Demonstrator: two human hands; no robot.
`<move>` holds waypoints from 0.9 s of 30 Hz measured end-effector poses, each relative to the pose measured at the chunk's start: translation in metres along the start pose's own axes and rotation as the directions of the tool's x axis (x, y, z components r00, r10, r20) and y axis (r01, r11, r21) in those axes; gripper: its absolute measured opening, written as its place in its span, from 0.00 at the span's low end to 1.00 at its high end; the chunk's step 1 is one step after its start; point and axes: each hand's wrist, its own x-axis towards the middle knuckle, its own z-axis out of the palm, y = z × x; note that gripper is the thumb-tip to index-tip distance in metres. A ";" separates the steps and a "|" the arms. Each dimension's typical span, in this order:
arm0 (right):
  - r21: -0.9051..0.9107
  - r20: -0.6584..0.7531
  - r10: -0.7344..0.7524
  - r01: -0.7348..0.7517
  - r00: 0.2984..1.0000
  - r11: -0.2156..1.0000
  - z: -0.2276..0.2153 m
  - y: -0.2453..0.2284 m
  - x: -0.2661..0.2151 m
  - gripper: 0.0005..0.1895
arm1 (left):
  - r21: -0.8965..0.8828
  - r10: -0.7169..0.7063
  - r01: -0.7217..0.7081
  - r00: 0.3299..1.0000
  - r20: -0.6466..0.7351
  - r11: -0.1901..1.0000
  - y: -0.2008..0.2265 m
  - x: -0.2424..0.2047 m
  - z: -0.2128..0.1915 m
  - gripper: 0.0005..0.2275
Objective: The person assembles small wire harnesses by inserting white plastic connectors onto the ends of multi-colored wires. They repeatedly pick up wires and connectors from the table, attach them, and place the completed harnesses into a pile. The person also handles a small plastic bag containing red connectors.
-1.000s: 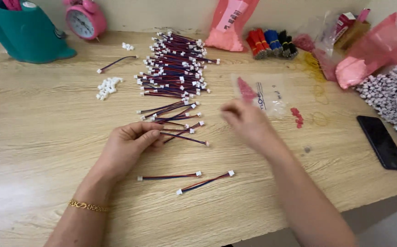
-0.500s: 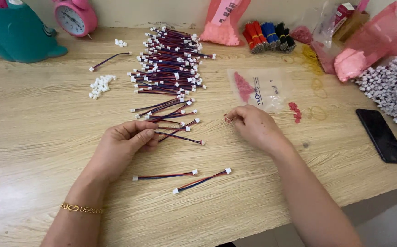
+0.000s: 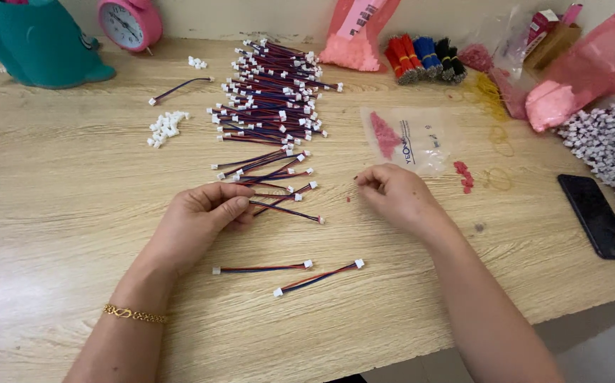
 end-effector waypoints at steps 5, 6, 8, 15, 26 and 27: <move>-0.064 0.077 -0.023 0.027 0.997 0.998 0.000 -0.015 -0.006 0.07 | 0.009 -0.013 0.013 1.000 -0.009 1.000 0.002 -0.001 -0.001 0.09; -0.065 0.078 -0.023 0.028 0.997 0.998 0.000 -0.016 -0.007 0.07 | 0.008 -0.013 0.013 1.000 -0.010 1.000 0.004 -0.002 0.000 0.09; -0.126 0.069 -0.056 0.064 0.996 0.990 0.000 -0.019 -0.009 0.07 | -0.012 -0.011 0.011 1.000 -0.010 1.000 0.006 -0.003 0.002 0.09; -0.229 0.022 -0.067 0.070 0.998 0.971 0.019 -0.014 -0.003 0.07 | -0.021 -0.015 0.015 1.000 -0.002 1.000 0.004 -0.001 0.000 0.09; 0.542 0.066 0.041 -0.070 0.997 0.837 0.024 -0.012 -0.005 0.05 | 0.006 -0.016 0.016 1.000 0.009 1.000 0.001 0.001 -0.001 0.09; 0.542 0.067 0.038 -0.068 0.997 0.837 0.024 -0.015 -0.004 0.05 | 0.005 -0.016 0.016 1.000 0.006 1.000 0.003 -0.001 -0.002 0.09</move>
